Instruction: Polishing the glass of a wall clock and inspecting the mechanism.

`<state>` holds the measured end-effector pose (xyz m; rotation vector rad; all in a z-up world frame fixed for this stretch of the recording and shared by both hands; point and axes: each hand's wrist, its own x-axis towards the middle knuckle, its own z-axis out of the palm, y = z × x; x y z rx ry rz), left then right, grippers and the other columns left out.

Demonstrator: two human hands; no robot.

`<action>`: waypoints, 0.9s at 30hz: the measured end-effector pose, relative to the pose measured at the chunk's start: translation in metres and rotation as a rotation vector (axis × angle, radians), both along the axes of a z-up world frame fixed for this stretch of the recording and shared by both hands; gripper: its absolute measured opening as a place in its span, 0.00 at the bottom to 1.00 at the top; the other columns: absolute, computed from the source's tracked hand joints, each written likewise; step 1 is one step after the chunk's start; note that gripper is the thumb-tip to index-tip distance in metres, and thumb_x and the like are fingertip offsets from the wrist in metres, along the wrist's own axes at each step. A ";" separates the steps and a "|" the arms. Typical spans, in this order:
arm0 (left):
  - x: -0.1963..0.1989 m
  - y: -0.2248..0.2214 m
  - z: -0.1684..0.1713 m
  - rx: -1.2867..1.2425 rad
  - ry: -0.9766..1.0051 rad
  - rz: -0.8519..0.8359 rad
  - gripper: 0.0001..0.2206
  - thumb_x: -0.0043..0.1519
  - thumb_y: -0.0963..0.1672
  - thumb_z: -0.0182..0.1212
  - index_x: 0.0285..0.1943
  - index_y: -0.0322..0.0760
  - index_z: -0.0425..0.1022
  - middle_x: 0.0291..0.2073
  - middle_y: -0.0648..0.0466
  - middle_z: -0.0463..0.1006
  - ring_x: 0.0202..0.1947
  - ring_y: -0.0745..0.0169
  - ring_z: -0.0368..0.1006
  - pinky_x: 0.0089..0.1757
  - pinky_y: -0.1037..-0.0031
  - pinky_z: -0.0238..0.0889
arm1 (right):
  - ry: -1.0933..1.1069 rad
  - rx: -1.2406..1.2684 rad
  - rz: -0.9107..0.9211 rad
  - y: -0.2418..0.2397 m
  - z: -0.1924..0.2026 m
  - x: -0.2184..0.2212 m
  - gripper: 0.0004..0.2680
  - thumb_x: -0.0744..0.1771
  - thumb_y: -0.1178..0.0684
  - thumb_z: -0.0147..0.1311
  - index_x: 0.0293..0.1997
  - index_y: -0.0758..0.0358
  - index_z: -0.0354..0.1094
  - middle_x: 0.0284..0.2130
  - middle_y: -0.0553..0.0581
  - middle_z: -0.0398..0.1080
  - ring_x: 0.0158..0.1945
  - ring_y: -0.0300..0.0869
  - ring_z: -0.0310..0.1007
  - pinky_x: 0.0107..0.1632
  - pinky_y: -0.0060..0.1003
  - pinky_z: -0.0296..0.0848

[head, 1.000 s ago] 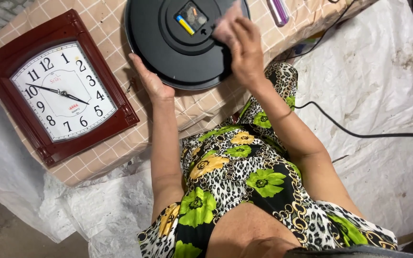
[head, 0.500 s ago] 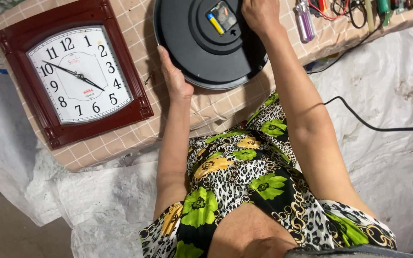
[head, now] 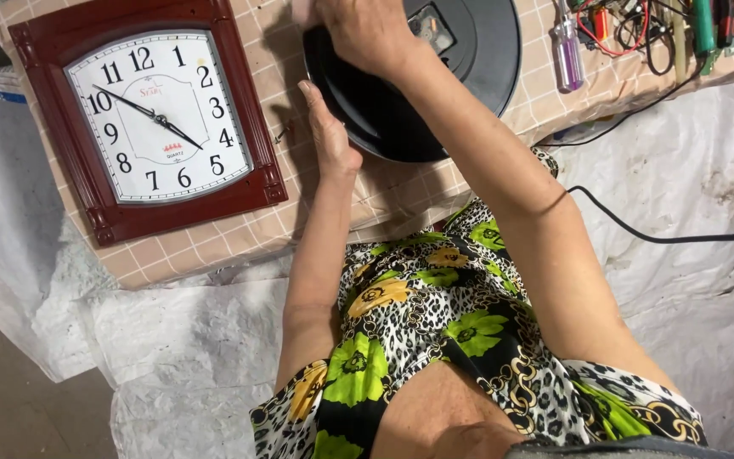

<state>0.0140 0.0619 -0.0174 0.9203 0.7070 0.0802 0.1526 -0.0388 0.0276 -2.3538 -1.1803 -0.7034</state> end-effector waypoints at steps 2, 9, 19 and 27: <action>-0.001 -0.001 0.002 0.004 -0.018 -0.016 0.52 0.50 0.68 0.34 0.80 0.41 0.34 0.80 0.48 0.31 0.78 0.48 0.30 0.69 0.55 0.32 | -0.030 -0.026 0.052 0.032 0.019 -0.017 0.03 0.67 0.53 0.56 0.43 0.52 0.72 0.22 0.49 0.67 0.16 0.39 0.58 0.18 0.34 0.60; 0.000 0.002 -0.052 -0.142 -0.308 0.126 0.33 0.67 0.58 0.34 0.81 0.50 0.35 0.80 0.55 0.36 0.78 0.57 0.37 0.72 0.64 0.33 | 0.020 -0.215 0.296 0.026 0.029 -0.039 0.12 0.75 0.45 0.49 0.37 0.56 0.72 0.37 0.52 0.72 0.49 0.47 0.68 0.57 0.47 0.59; 0.001 -0.004 -0.003 0.084 -0.021 0.026 0.54 0.49 0.69 0.36 0.80 0.40 0.35 0.80 0.47 0.31 0.79 0.50 0.27 0.69 0.53 0.26 | 0.076 -0.272 0.124 0.038 -0.002 0.011 0.10 0.73 0.43 0.51 0.40 0.53 0.74 0.20 0.47 0.73 0.11 0.34 0.63 0.12 0.28 0.62; 0.000 -0.001 -0.010 0.028 -0.027 0.058 0.50 0.52 0.67 0.32 0.80 0.44 0.30 0.80 0.50 0.28 0.78 0.50 0.26 0.70 0.56 0.28 | 0.136 -0.077 0.221 0.027 0.022 -0.023 0.07 0.69 0.54 0.52 0.46 0.57 0.77 0.23 0.53 0.68 0.15 0.41 0.61 0.17 0.34 0.63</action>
